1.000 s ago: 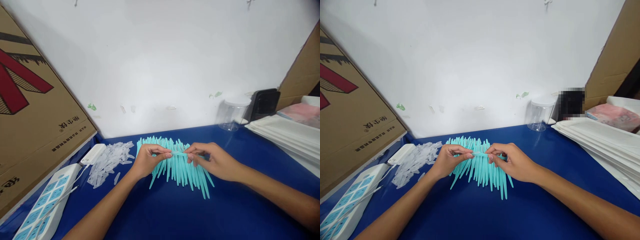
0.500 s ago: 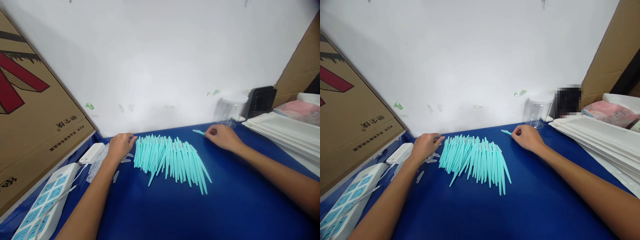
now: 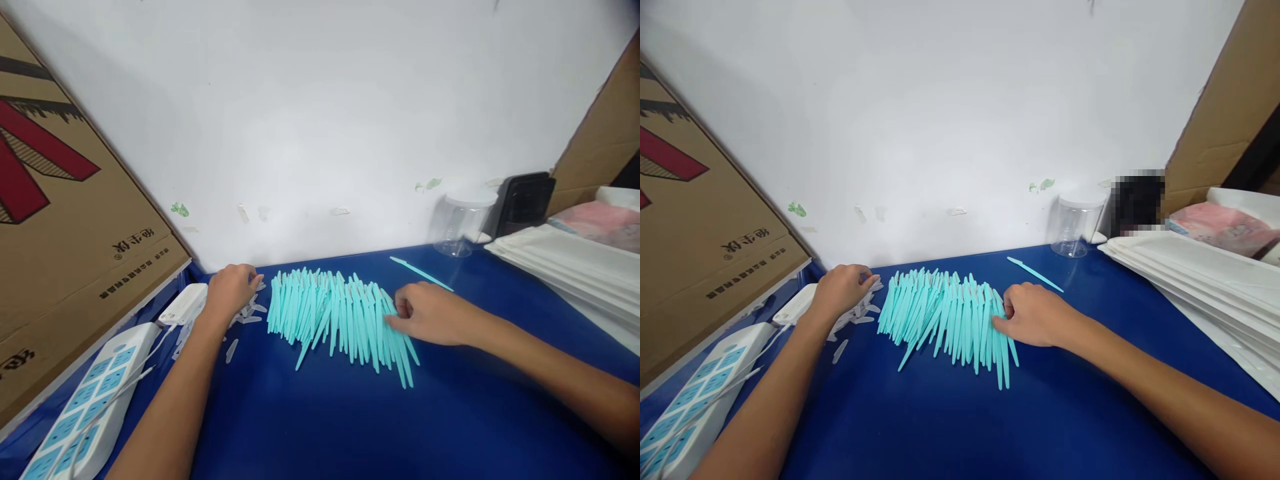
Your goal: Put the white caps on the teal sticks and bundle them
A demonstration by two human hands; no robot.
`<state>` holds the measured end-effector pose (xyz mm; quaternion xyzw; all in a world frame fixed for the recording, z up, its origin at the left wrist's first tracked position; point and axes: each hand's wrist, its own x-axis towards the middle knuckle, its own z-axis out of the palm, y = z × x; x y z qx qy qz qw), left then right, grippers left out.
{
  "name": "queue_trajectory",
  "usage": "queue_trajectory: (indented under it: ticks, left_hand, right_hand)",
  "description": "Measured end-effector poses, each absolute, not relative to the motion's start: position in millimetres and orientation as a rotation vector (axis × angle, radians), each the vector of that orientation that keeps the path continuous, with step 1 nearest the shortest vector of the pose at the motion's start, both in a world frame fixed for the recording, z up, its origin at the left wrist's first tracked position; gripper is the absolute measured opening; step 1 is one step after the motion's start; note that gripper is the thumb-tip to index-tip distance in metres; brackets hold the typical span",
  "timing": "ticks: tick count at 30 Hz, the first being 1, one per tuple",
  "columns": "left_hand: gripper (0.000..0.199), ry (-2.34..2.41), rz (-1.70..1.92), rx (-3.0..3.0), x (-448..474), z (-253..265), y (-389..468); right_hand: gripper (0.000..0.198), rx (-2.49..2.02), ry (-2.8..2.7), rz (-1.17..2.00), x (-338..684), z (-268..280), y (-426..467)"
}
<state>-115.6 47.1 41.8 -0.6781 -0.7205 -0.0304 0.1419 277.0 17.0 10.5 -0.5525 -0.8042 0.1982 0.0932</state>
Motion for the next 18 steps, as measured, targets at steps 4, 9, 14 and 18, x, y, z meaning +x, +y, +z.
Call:
queue_trajectory:
  ticks: [4, 9, 14, 18]
  left_hand:
    - [0.039, -2.109, -0.096, -1.981, -120, 50, 44]
    - [0.025, -2.148, -0.131, -2.17, -126, 51, 47]
    - [0.024, -2.166, -0.191, -2.507, -132, 49, 49]
    - [0.028, -2.169, -0.179, -2.716, -135, 48, 47]
  right_hand:
    - [0.022, -1.645, -2.369, 0.618, 279, 8, 19]
    - [0.017, -1.678, -2.354, 0.652, 278, 11, 20]
    - [0.018, -1.711, -2.314, 0.658, 277, 9, 20]
    - [0.019, -1.702, -2.288, 0.707, 278, 9, 22]
